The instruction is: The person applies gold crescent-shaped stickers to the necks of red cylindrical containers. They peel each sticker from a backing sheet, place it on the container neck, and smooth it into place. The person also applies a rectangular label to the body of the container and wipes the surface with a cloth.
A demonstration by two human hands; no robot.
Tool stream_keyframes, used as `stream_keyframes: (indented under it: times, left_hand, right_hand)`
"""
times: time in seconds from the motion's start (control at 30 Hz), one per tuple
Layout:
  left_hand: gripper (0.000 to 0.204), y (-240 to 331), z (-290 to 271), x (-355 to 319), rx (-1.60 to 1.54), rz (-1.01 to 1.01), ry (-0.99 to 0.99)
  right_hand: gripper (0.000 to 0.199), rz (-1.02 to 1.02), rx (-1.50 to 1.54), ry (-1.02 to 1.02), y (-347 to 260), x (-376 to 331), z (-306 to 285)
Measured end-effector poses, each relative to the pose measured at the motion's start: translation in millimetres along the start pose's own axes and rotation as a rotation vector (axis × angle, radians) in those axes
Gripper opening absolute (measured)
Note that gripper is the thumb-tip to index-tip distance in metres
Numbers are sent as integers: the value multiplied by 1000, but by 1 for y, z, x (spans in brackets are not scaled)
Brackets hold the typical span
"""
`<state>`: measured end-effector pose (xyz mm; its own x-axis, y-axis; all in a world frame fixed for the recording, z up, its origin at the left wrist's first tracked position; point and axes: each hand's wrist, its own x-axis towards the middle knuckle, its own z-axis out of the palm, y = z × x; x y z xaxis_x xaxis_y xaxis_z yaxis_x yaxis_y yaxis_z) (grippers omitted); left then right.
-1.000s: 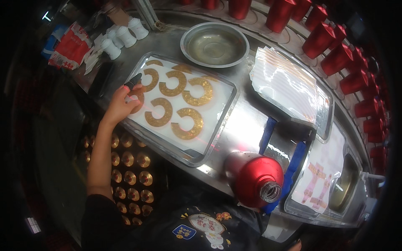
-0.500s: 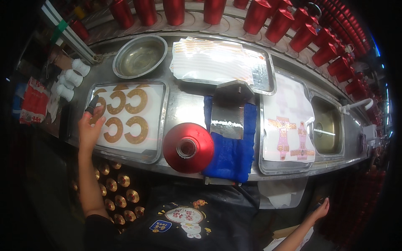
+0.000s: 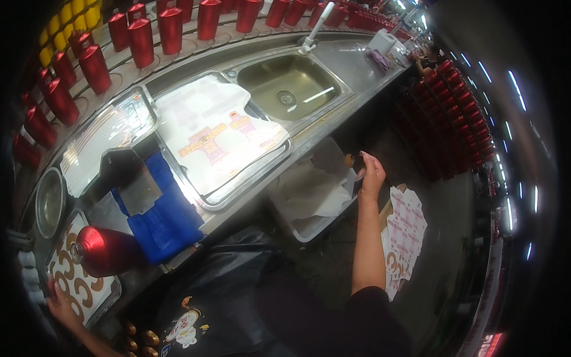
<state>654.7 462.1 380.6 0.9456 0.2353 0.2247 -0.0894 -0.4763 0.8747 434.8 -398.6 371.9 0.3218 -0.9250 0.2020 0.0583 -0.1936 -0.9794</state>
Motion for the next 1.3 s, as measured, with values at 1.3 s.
stream_keyframes:
  times: [1.3]
  left_hand:
    - [75, 260, 323, -161, -1035, -424, -812]
  right_hand:
    - [19, 332, 292, -980, -110, -183, 126]
